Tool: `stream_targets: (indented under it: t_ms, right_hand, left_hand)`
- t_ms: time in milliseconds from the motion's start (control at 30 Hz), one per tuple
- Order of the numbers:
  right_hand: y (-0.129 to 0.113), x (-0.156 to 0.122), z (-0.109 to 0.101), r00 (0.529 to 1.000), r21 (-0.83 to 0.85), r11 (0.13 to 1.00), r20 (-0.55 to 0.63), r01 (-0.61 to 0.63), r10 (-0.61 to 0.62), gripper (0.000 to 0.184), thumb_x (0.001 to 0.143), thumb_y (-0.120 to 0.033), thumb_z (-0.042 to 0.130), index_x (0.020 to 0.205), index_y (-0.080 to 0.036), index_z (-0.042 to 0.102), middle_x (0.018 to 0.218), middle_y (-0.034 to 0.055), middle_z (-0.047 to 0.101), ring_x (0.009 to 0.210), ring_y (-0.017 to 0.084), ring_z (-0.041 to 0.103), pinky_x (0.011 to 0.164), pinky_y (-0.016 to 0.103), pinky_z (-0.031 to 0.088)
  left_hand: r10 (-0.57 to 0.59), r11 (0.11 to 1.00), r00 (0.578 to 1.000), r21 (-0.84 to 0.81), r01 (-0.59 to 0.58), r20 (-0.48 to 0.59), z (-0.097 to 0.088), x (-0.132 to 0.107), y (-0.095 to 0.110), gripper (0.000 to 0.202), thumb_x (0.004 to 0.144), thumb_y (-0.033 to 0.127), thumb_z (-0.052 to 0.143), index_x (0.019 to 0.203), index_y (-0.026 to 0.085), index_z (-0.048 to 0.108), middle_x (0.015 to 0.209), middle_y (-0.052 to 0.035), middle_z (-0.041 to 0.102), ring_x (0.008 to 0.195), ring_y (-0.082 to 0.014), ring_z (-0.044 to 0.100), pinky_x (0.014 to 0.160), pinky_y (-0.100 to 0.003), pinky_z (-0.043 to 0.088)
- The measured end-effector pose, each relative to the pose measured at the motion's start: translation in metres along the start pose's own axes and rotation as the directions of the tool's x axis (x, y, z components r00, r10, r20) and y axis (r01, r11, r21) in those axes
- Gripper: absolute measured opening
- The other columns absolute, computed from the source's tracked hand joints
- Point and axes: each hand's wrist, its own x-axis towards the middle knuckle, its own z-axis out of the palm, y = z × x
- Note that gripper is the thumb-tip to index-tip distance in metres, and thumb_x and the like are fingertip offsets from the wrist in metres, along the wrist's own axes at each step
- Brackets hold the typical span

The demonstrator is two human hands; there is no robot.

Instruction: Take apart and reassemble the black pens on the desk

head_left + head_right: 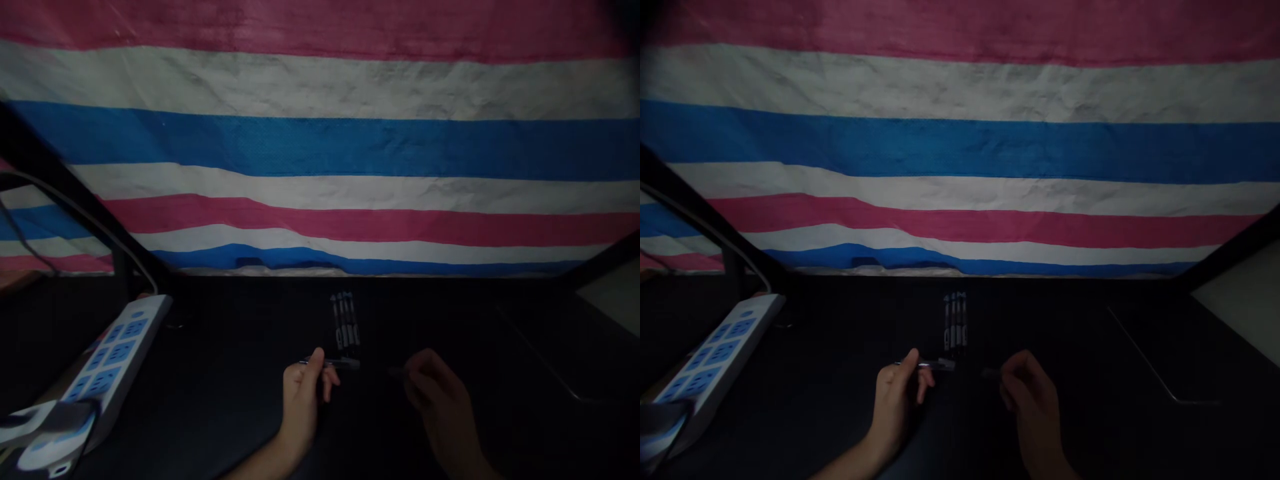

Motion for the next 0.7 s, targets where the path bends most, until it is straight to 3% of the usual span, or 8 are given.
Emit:
stream_targets:
  t_ms: [200,367,700]
  right_hand:
    - [-0.0034,0.0056,-0.0005,0.994,0.125,0.992,-0.111,0.008,0.006,0.009,0.068,-0.021,0.061,0.06,-0.019,0.057,0.06,-0.003,0.043,0.05,0.009,0.036,0.044,0.021,0.03]
    - [-0.0014,0.0077,-0.0028,0.996,0.179,0.984,-0.087,0.007,0.009,0.009,0.068,-0.02,0.062,0.061,-0.02,0.058,0.063,-0.0026,0.044,0.053,0.009,0.039,0.046,0.021,0.032]
    - [-0.0079,0.009,-0.0013,0.996,0.194,0.981,-0.081,-0.005,0.021,0.012,0.066,-0.021,0.064,0.058,-0.019,0.056,0.064,-0.0015,0.045,0.055,0.01,0.038,0.046,0.021,0.033]
  left_hand:
    - [0.003,1.0,0.999,-0.009,-0.004,-0.046,-0.0015,0.0012,0.0023,0.061,0.085,0.053,0.046,0.036,0.019,0.057,0.039,-0.0035,0.051,0.047,-0.015,0.05,0.054,-0.026,0.038]
    - [-0.041,0.997,0.996,-0.066,0.036,-0.081,-0.0011,0.0042,0.0057,0.058,0.084,0.054,0.047,0.042,0.018,0.062,0.032,0.0002,0.042,0.036,-0.012,0.04,0.047,-0.026,0.035]
    - [-0.061,0.992,0.996,-0.114,0.054,-0.064,-0.0016,0.0074,0.0044,0.057,0.085,0.053,0.047,0.044,0.017,0.064,0.032,0.0011,0.041,0.035,-0.0101,0.036,0.051,-0.027,0.036]
